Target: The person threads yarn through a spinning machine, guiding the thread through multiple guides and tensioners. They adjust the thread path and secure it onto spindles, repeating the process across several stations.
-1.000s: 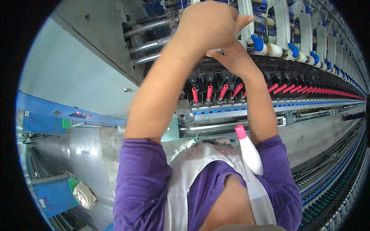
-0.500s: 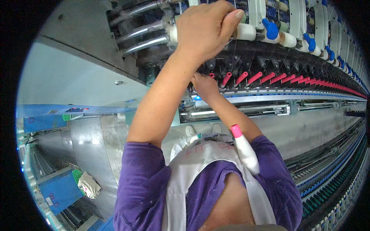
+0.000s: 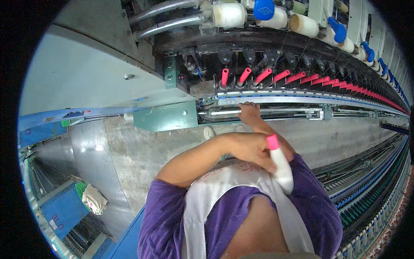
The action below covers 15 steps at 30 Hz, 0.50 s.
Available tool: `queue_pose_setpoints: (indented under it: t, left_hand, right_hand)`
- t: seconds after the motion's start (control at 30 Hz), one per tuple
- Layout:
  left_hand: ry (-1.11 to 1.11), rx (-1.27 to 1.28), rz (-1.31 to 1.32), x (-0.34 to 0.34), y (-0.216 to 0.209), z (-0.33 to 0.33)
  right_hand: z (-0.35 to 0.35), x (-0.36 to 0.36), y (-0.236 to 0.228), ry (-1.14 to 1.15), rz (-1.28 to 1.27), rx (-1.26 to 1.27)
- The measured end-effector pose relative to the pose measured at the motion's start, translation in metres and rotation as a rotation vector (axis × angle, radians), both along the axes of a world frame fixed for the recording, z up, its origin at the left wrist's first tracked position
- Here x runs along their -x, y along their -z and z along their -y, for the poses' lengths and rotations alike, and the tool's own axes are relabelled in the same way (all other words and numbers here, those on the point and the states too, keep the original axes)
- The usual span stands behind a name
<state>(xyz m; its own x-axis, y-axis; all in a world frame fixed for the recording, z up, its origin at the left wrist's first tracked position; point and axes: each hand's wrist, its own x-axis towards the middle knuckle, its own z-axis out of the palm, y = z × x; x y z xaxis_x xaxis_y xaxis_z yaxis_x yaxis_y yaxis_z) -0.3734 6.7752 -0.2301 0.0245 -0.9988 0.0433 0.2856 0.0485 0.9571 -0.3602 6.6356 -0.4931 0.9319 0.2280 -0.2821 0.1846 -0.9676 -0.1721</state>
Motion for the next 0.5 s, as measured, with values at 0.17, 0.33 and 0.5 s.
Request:
queue_pose_setpoints:
  t: [0.17,0.33,0.5]
  left_hand:
    - [-0.3,-0.209,-0.04,0.003,0.027,-0.081]
    - [-0.673,-0.337,-0.313,0.004,0.051,-0.141]
    - [-1.181,-0.441,-0.201,-0.027,0.058,-0.132]
  right_hand:
    - [-0.045,-0.043,-0.009,0.212,-0.078,-0.27]
    - [-0.082,-0.074,-0.006,0.571,-0.103,-0.728]
    - [-0.07,-0.083,-0.009,0.283,-0.016,-0.122]
